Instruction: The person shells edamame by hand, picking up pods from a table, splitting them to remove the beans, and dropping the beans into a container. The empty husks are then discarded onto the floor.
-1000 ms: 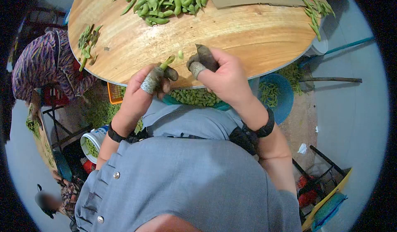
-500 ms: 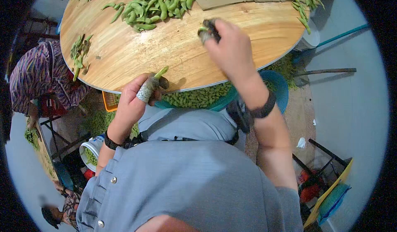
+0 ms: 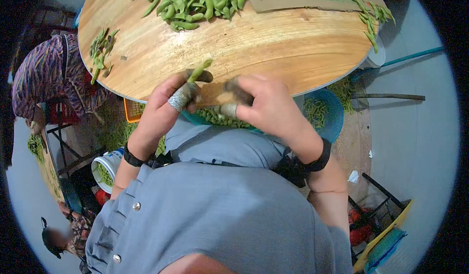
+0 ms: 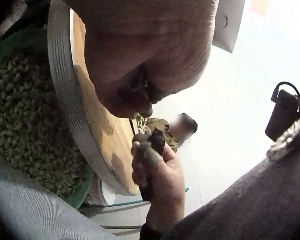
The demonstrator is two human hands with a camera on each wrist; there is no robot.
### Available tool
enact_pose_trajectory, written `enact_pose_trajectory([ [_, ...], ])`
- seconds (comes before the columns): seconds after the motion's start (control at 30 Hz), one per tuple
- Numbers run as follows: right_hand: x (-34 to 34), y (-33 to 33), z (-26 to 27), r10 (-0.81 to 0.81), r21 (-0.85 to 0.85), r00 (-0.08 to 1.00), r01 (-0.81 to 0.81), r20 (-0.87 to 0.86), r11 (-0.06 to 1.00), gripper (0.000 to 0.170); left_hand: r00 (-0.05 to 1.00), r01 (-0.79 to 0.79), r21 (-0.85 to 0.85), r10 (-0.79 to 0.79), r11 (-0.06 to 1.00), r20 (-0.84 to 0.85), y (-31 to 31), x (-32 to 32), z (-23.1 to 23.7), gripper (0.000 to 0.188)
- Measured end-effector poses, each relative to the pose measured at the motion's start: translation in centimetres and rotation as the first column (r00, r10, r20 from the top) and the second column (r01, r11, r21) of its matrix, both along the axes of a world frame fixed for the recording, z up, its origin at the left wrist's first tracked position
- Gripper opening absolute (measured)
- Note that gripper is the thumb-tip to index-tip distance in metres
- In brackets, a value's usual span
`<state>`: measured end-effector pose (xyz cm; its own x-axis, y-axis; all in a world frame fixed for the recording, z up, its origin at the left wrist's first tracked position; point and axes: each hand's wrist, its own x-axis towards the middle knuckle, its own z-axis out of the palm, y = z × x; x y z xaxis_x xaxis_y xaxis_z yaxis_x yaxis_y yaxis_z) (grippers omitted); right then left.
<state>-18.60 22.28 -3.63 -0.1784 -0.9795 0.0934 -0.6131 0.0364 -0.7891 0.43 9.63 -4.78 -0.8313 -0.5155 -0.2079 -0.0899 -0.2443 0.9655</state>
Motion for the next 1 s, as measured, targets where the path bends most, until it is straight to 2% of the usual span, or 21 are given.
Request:
enact_pose_trajectory([
  [0.03,0.4,0.1,0.1,-0.076,-0.052,0.996,0.079,0.056,0.996,0.026,0.994,0.105,-0.106,-0.101,0.989,0.037,0.0,0.0,0.0,0.025],
  [0.07,0.4,0.0,0.0,-0.079,-0.048,0.995,0.082,0.056,0.996,0.026,0.994,0.107,-0.102,-0.104,0.989,0.036,0.1,0.0,0.0,0.025],
  [0.13,0.1,-0.8,-0.5,-0.099,-0.179,0.990,0.115,0.097,0.977,0.027,0.968,0.249,-0.338,-0.223,0.908,0.115,0.1,-0.1,0.2,0.026],
  [0.17,-0.4,-0.7,-0.9,-0.020,-0.115,0.999,0.025,0.040,0.993,0.028,0.977,0.210,-0.349,-0.181,0.913,0.114,0.2,-0.1,0.1,0.024],
  [0.2,-0.3,-0.6,-0.9,-0.018,-0.121,0.999,0.023,0.038,0.992,0.028,0.977,0.207,-0.355,-0.179,0.912,0.112,0.0,0.0,0.5,0.024],
  [0.27,0.2,-0.6,-0.8,-0.045,-0.020,0.954,0.053,0.297,0.998,0.026,0.983,0.125,-0.142,-0.104,0.982,0.150,-0.6,0.4,1.4,0.022],
  [0.3,0.6,-0.7,-0.7,-0.037,-0.024,0.954,0.046,0.298,0.999,0.026,0.985,0.115,-0.141,-0.094,0.983,0.147,-0.6,0.5,1.8,0.022],
  [0.33,1.2,-0.9,-0.5,-0.135,0.007,0.828,0.156,0.544,0.988,0.025,0.985,0.109,-0.145,-0.088,0.983,0.147,-0.6,0.6,1.7,0.022],
  [0.37,1.7,-1.1,-0.3,-0.217,0.067,0.630,0.252,0.745,0.965,0.024,0.981,0.114,-0.141,-0.089,0.983,0.173,-0.4,0.7,1.4,0.022],
  [0.4,2.1,-1.2,-0.4,-0.210,0.060,0.633,0.250,0.746,0.966,0.024,0.976,0.120,-0.139,-0.091,0.983,0.198,-0.2,0.7,1.1,0.023],
  [0.43,2.7,-1.2,-0.8,-0.217,-0.035,0.727,0.314,0.652,0.949,0.023,0.985,0.063,0.008,-0.063,0.998,0.157,0.3,0.4,0.8,0.023],
  [0.47,3.0,-1.3,-1.5,-0.236,-0.137,0.804,0.364,0.546,0.921,0.022,0.986,0.061,0.000,-0.061,0.998,0.156,0.8,0.0,0.7,0.023],
  [0.5,2.8,-1.2,-2.3,-0.207,-0.205,0.923,0.281,0.324,0.937,0.022,0.999,-0.004,-0.012,0.004,1.000,0.049,1.3,-0.5,0.6,0.023],
  [0.53,3.0,-1.2,-2.1,-0.204,-0.208,0.924,0.280,0.324,0.937,0.022,0.996,-0.069,-0.014,0.068,0.998,-0.060,1.5,-0.6,0.6,0.023],
  [0.57,3.1,-1.0,-1.7,-0.162,-0.225,0.965,0.209,0.208,0.952,0.021,0.999,-0.035,-0.048,0.036,0.998,0.026,1.0,-0.4,0.8,0.023],
  [0.6,3.1,-0.9,-1.5,-0.117,-0.233,0.989,0.135,0.087,0.963,0.021,0.999,-0.037,-0.050,0.038,0.998,0.024,0.9,-0.5,0.9,0.023],
  [0.67,2.8,-0.8,-1.1,-0.034,-0.163,0.992,0.054,0.123,0.985,0.021,0.983,-0.167,0.165,0.177,0.972,-0.047,0.7,-0.6,0.9,0.023],
  [0.73,3.0,-0.8,-0.6,-0.075,-0.123,0.950,0.117,0.304,0.986,0.020,0.985,-0.154,0.156,0.164,0.976,-0.050,0.4,-0.2,0.4,0.024],
  [0.77,2.9,-0.7,-0.3,-0.078,-0.119,0.948,0.120,0.308,0.986,0.020,0.987,-0.142,0.148,0.151,0.979,-0.053,0.3,0.1,0.1,0.024],
  [0.83,2.4,-0.7,0.5,-0.040,0.048,0.872,0.019,0.488,0.999,0.034,0.995,-0.098,0.118,0.102,0.988,-0.024,0.3,0.4,-0.1,0.025],
  [1.0,2.3,-0.6,1.1,-0.028,0.174,0.815,-0.091,0.579,0.980,0.042,0.998,-0.033,0.097,0.028,0.995,0.052,0.6,0.3,0.1,0.025],
])
